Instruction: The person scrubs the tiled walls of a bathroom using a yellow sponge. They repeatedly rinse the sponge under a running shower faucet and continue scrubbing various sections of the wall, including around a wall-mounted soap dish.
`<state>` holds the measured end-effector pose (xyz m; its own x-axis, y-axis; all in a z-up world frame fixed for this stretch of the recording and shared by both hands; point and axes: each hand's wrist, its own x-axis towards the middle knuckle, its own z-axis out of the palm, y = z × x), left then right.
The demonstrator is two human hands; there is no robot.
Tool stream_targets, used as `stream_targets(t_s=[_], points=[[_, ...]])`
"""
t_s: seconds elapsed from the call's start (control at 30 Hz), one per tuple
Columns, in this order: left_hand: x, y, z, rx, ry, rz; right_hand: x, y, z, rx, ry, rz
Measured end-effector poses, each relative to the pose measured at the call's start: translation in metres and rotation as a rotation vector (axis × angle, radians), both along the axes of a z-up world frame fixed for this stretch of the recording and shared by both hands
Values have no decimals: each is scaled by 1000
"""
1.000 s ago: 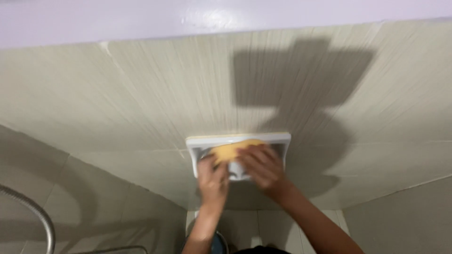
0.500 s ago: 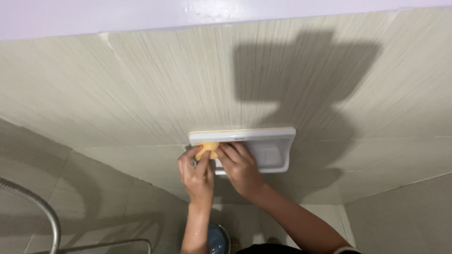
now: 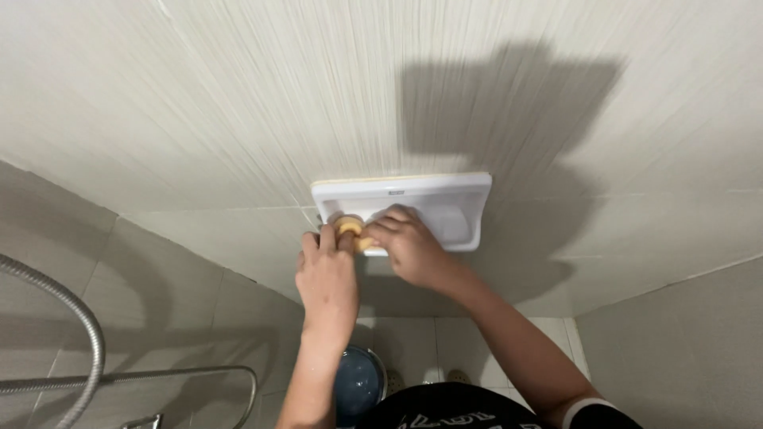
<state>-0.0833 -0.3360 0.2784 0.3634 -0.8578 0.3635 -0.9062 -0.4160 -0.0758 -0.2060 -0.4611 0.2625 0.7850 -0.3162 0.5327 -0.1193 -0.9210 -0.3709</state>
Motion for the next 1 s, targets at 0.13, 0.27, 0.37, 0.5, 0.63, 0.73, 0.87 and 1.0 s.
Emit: stream_targets(t_s=[0.13, 0.27, 0.37, 0.5, 0.63, 0.73, 0.87, 1.0], points=[[-8, 12, 28, 130, 138, -23, -22, -7, 7, 199, 7, 71], [-19, 17, 71, 86, 713, -110, -58, -12, 44, 613, 98, 102], [-21, 6, 76, -65, 853, -118, -71, -14, 62, 715, -22, -8], [-11, -30, 26, -149, 683, 20, -71, -11, 19, 313, -218, -367], [-8, -38, 6, -199, 659, 151, -68, 12, -16, -376, -539, -461], [-6, -27, -22, -741, 399, -170, -65, 17, -14, -430, -474, -290], [-7, -21, -19, -753, 284, -545, -60, 2, -16, -304, -344, -257], [0, -25, -17, -582, 393, -543, -56, 1, -19, -230, -107, -295]])
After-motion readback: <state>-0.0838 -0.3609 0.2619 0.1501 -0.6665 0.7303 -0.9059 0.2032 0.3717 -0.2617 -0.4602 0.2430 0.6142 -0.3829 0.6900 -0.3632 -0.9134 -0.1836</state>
